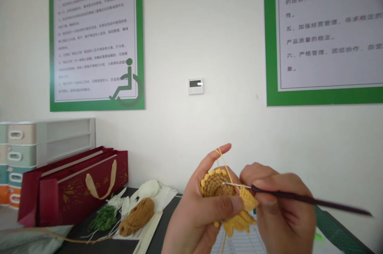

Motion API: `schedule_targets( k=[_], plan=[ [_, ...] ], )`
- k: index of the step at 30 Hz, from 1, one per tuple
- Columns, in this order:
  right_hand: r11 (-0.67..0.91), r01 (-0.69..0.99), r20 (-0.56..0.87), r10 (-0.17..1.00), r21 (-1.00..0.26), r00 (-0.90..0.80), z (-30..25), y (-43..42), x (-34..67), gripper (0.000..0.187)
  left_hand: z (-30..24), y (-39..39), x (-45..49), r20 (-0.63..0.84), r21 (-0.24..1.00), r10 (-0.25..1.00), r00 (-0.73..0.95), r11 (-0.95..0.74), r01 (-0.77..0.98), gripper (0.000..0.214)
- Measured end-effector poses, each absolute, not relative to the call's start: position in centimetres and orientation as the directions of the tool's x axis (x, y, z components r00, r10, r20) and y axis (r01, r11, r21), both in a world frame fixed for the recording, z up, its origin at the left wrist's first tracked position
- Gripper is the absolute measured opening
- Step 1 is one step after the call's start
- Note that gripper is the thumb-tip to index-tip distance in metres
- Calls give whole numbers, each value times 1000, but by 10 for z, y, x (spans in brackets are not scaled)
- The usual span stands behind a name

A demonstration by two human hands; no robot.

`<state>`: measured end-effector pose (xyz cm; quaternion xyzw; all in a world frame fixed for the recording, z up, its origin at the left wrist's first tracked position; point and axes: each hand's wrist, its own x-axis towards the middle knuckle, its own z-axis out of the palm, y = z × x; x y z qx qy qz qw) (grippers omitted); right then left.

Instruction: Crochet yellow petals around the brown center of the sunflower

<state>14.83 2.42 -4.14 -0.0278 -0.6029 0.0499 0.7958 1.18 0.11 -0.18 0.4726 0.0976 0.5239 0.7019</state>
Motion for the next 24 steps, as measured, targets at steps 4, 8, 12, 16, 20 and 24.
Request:
schedule_targets(
  k=[4, 8, 12, 16, 20, 24],
  plan=[
    [816, -442, 842, 497, -372, 210, -39, 17, 149, 16, -7, 8, 5, 420, 777, 749, 513, -6, -629, 89],
    [593, -628, 720, 690, -503, 74, -31, 10, 154, 30, -9, 13, 3, 457, 779, 704, 544, -20, -627, 67],
    [427, -642, 604, 794, -637, -71, -27, 9, 149, 39, -6, 9, 4, 515, 805, 733, 443, -237, -544, 52],
    [575, -509, 655, 755, -640, 31, -30, 17, 146, 30, 0, 2, 5, 517, 819, 800, 305, -358, -449, 81],
    [768, -238, 762, 633, -594, 141, -35, 22, 151, 13, 2, 0, 8, 499, 827, 832, 242, -374, -419, 88],
    [799, -94, 795, 601, -594, 82, -36, 20, 157, 6, 1, -1, 9, 499, 828, 830, 250, -370, -421, 83]
  ],
)
